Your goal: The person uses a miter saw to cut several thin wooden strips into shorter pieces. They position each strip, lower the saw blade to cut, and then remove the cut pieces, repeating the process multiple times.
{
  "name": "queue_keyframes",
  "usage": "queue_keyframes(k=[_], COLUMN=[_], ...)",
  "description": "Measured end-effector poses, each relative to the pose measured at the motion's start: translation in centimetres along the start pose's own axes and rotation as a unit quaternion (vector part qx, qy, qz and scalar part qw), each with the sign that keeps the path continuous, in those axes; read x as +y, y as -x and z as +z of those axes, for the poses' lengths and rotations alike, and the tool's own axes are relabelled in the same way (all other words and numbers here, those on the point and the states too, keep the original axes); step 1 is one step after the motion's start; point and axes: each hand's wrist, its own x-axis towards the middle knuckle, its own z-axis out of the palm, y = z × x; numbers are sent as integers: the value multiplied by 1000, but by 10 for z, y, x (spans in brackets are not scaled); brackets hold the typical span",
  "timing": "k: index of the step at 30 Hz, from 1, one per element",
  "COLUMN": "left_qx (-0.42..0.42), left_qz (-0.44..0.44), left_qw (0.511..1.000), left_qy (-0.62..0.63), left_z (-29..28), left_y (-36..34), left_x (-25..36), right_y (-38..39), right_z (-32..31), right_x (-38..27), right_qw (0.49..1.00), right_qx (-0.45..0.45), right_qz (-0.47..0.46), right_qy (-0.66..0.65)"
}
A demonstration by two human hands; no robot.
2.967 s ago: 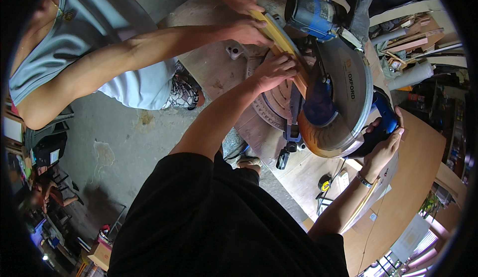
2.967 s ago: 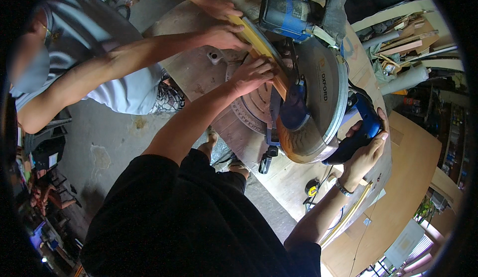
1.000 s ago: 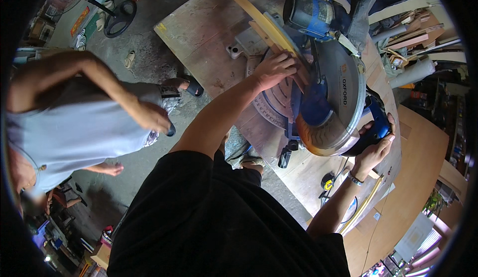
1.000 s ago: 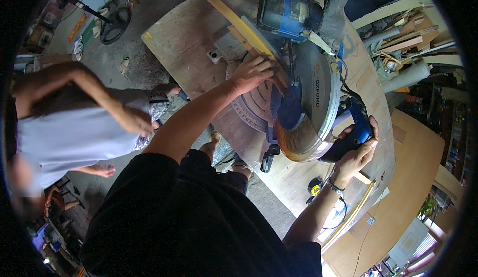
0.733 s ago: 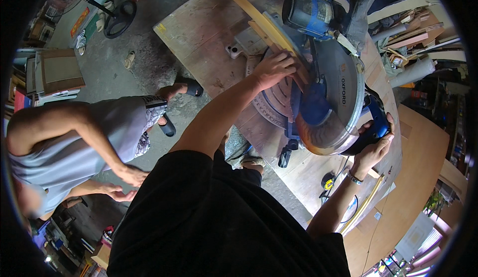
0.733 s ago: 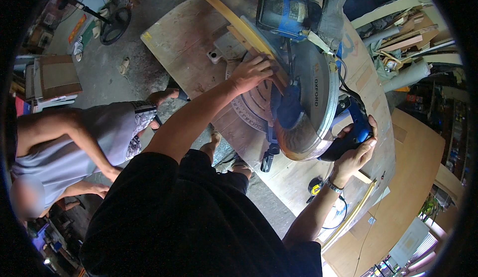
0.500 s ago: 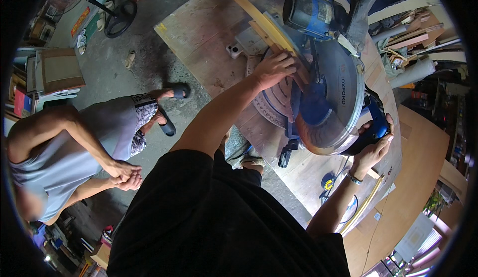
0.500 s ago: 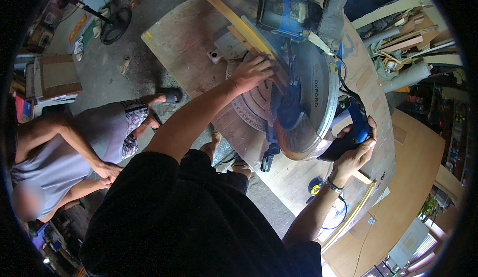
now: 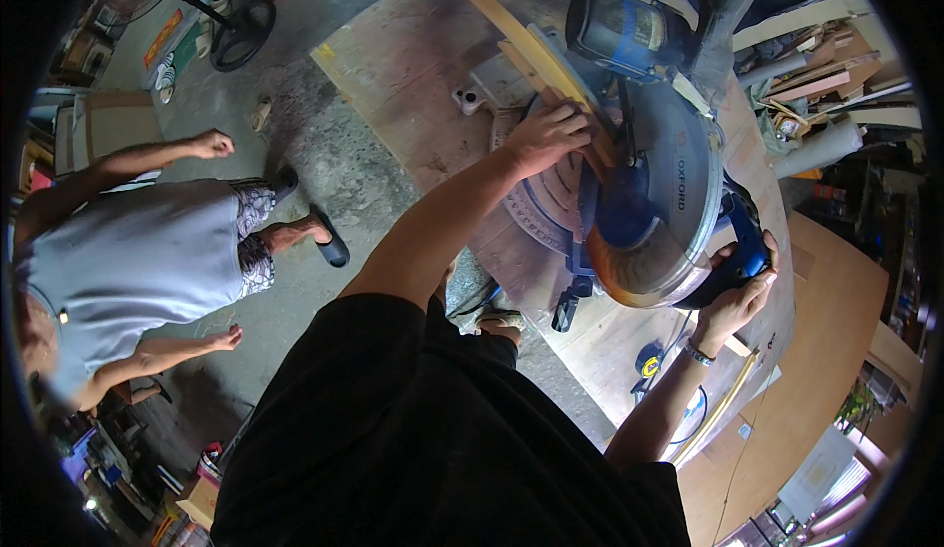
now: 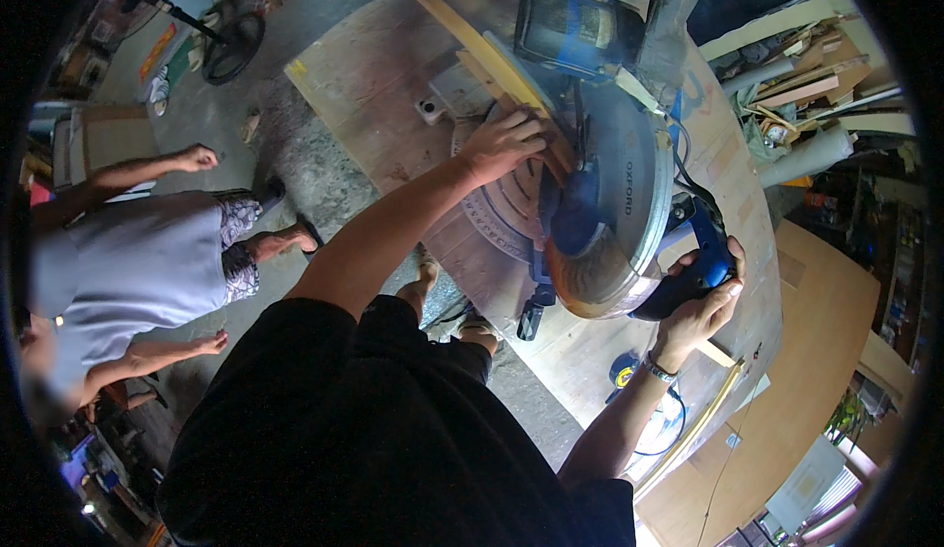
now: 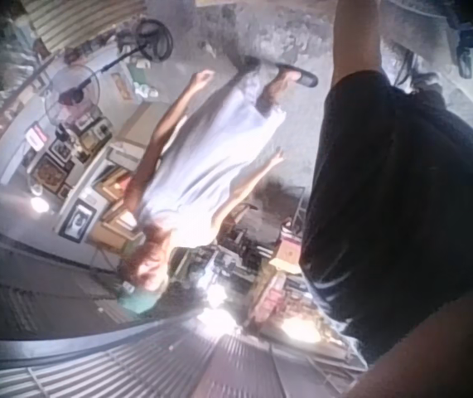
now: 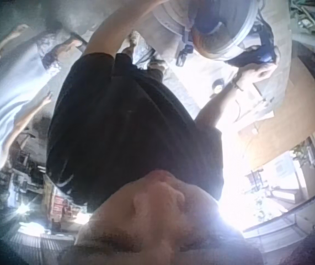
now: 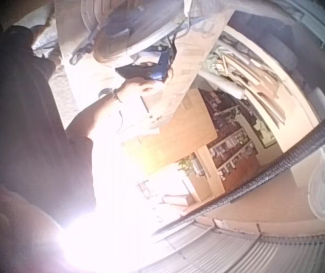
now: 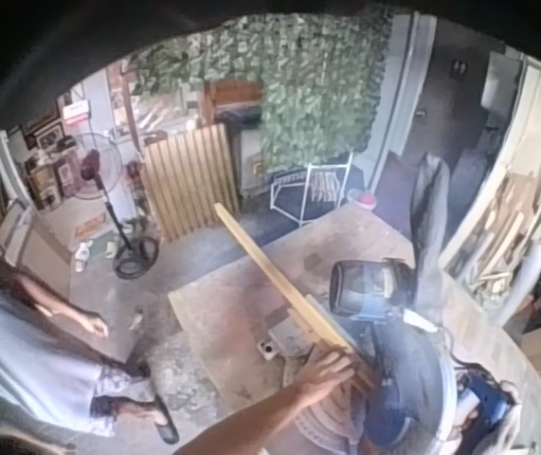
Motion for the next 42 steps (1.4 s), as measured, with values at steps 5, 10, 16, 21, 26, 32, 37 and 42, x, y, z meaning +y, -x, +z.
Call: queue_keyframes(k=[5,10,16,21,26,32,37,42], left_qx=[1,-18,15,2,0,-11,-11,-25], left_qz=[11,0,4,6,-1,-2,-1,-23], left_qw=[1000,1000,1000,1000,1000,1000,999,999], left_qy=[-12,-7,5,-5,-13,-16,-31,-1], left_z=[5,6,3,0,-4,7,5,12], left_y=[0,3,1,0,-2,2,3,5], left_x=[-2,-2,-3,-1,1,-3,0,1], right_y=[1,3,3,4,5,14,37,31], right_z=[1,-3,-3,-14,-13,-11,-11,-12], right_x=[2,6,10,17,20,27,57,43], right_qw=[1000,1000,1000,999,999,996,991,997], right_qx=[16,2,11,-16,15,44,90,24], right_qz=[-4,-14,-19,-38,-42,-48,-75,-61], right_qy=[1,-2,6,-13,16,68,68,29])
